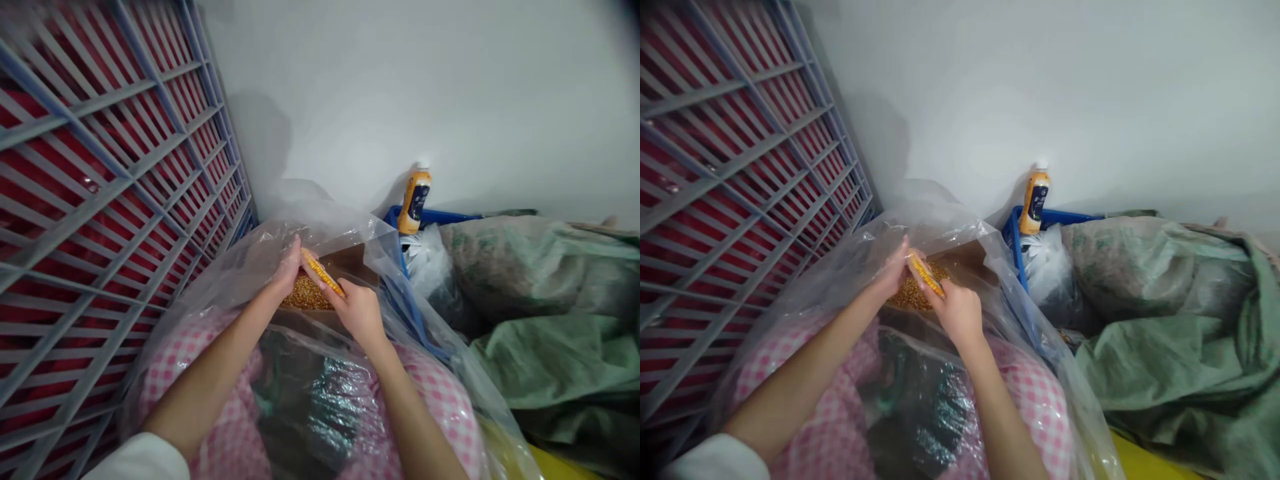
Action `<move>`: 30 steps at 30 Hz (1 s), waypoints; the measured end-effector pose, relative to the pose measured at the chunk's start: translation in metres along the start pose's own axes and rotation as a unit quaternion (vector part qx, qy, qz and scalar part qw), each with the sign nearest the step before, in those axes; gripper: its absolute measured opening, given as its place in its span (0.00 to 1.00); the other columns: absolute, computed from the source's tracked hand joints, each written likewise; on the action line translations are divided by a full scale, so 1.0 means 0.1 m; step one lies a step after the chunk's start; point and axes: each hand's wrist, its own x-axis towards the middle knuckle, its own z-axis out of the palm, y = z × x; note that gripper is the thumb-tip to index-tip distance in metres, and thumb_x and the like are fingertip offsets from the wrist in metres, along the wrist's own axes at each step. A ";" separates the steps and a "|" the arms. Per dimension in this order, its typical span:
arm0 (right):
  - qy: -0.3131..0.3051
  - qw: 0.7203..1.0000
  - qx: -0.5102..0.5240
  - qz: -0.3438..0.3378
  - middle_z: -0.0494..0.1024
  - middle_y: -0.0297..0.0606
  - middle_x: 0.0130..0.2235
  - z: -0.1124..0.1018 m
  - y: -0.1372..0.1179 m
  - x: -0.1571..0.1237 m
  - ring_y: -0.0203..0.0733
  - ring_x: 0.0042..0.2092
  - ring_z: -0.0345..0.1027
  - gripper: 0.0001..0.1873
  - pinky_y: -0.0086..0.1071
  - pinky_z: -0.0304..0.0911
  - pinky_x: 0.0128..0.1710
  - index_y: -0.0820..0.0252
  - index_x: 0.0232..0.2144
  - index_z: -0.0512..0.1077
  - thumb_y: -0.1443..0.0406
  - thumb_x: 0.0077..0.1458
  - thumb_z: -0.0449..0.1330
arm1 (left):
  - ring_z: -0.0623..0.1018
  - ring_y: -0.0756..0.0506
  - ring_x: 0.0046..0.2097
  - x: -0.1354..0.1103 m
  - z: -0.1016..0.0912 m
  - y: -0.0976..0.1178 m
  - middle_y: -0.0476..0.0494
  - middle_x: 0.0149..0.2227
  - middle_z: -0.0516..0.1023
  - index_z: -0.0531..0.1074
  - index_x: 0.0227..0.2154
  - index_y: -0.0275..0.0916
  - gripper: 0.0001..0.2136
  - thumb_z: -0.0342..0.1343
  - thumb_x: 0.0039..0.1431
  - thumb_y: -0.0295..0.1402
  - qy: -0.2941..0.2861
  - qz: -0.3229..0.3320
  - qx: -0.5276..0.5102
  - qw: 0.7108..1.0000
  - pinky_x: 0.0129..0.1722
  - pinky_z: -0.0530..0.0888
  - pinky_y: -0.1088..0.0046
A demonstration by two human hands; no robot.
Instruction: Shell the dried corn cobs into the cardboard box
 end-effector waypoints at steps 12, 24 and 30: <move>0.077 0.996 -0.052 0.010 0.67 0.35 0.19 -0.10 0.08 0.03 0.32 0.22 0.56 0.27 0.28 0.39 0.23 0.61 0.20 0.67 0.47 0.55 0.44 | 0.76 0.46 0.31 -0.14 -0.06 0.21 0.42 0.34 0.77 0.71 0.32 0.39 0.20 0.49 0.52 0.51 -0.042 0.003 0.064 0.997 0.27 0.71 0.72; -0.095 0.967 0.234 0.041 0.73 0.37 0.25 -0.04 -0.08 0.00 0.36 0.27 0.64 0.29 0.26 0.50 0.26 0.62 0.26 0.69 0.46 0.55 0.41 | 0.77 0.46 0.29 -0.13 0.03 0.08 0.46 0.21 0.75 0.68 0.30 0.37 0.16 0.47 0.56 0.47 -0.079 0.093 0.012 0.992 0.29 0.70 0.73; -0.124 0.920 0.344 0.139 0.73 0.38 0.27 0.12 -0.14 -0.01 0.39 0.30 0.64 0.31 0.30 0.55 0.31 0.63 0.25 0.69 0.45 0.54 0.41 | 0.75 0.48 0.26 -0.22 0.13 0.01 0.46 0.21 0.74 0.67 0.28 0.36 0.20 0.43 0.56 0.50 -0.034 -0.014 -0.056 0.998 0.26 0.70 0.74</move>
